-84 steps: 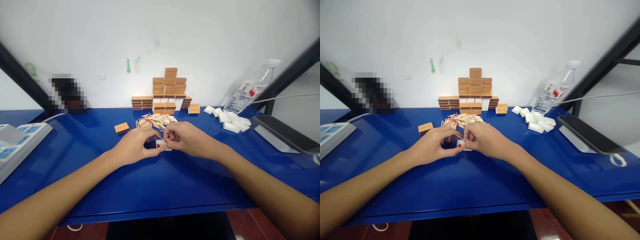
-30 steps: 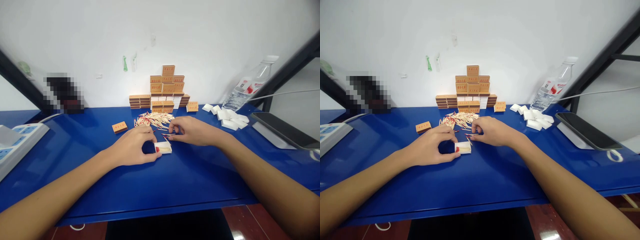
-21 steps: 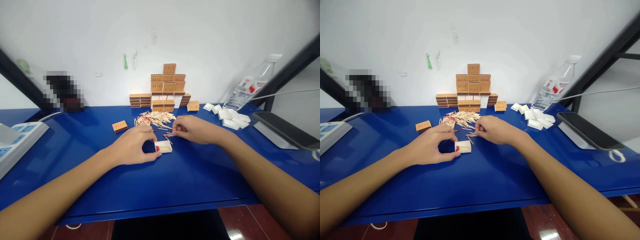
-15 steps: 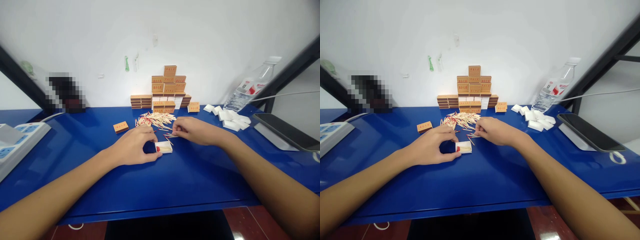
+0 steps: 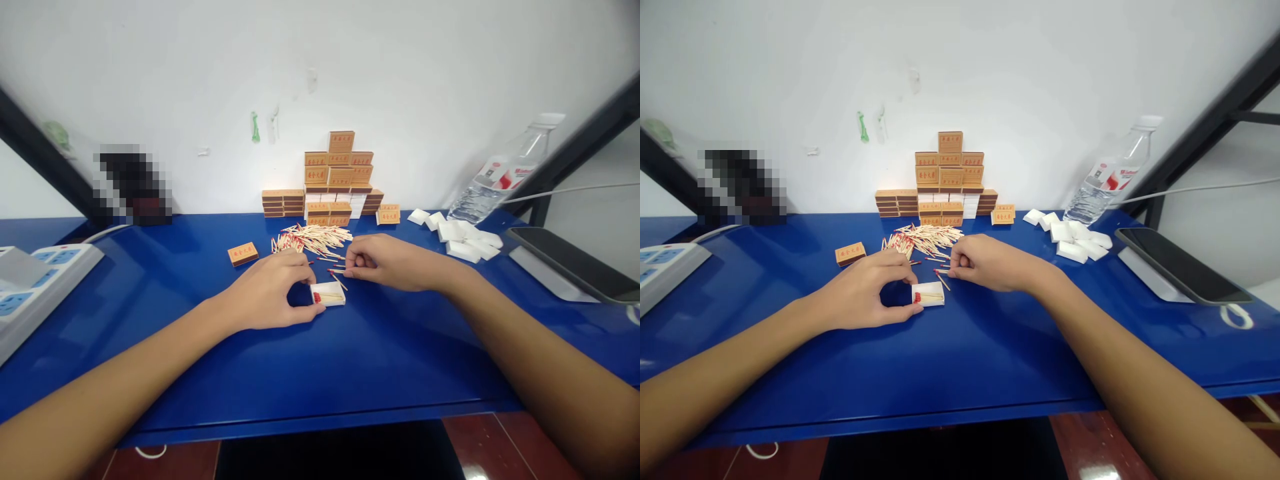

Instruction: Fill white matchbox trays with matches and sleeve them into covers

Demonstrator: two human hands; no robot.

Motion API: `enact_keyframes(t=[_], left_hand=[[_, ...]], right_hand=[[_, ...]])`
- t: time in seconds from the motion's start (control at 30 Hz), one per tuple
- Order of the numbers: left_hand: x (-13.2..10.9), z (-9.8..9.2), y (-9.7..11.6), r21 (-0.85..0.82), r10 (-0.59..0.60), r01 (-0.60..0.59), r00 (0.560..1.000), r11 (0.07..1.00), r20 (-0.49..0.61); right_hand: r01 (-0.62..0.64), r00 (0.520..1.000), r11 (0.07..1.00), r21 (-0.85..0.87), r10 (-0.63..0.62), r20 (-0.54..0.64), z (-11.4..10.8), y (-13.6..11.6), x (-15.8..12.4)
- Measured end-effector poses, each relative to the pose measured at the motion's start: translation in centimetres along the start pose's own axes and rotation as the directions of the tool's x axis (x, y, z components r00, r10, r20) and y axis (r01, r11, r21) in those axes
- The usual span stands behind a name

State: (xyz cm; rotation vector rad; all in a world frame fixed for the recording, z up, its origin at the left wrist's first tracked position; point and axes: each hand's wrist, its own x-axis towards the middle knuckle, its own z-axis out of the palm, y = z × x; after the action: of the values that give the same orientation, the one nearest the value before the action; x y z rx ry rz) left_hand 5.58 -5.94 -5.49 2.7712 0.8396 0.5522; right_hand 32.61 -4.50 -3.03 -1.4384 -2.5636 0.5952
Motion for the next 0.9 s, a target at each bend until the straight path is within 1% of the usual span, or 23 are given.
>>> enact_keyframes(t=[0.1,0.2,0.47,0.53,0.67,0.8,0.9], left_hand=[[0.1,0.0,0.1,0.003,-0.004,0.004,1.000,1.000,-0.001],[0.1,-0.1,0.1,0.002,-0.007,0.007,1.000,1.000,0.004],[0.1,0.0,0.0,0.013,-0.004,0.004,1.000,1.000,0.003],[0.1,0.0,-0.1,0.016,0.000,0.000,1.000,1.000,-0.004],[0.1,0.0,-0.2,0.042,-0.002,0.003,1.000,0.999,-0.026],[0.1,0.1,-0.4,0.048,-0.007,0.010,0.999,0.999,-0.050],[0.1,0.2,-0.4,0.044,-0.007,0.010,0.998,0.999,-0.065]], right_hand=[[0.045,0.998,0.999,-0.007,-0.046,-0.042,0.4,0.1,0.3],[0.057,0.997,0.998,-0.026,-0.058,-0.056,0.7,0.1,0.5],[0.041,0.999,0.998,-0.041,-0.043,-0.029,1.3,0.5,0.7],[0.044,0.998,0.998,-0.033,-0.045,-0.040,1.2,0.4,0.6],[0.102,0.991,0.994,0.034,-0.099,-0.090,1.0,-0.9,0.0],[0.189,0.981,0.980,0.064,-0.186,-0.050,1.6,-2.6,-0.7],[0.203,0.979,0.978,0.043,-0.202,-0.043,2.1,-3.2,-0.9]])
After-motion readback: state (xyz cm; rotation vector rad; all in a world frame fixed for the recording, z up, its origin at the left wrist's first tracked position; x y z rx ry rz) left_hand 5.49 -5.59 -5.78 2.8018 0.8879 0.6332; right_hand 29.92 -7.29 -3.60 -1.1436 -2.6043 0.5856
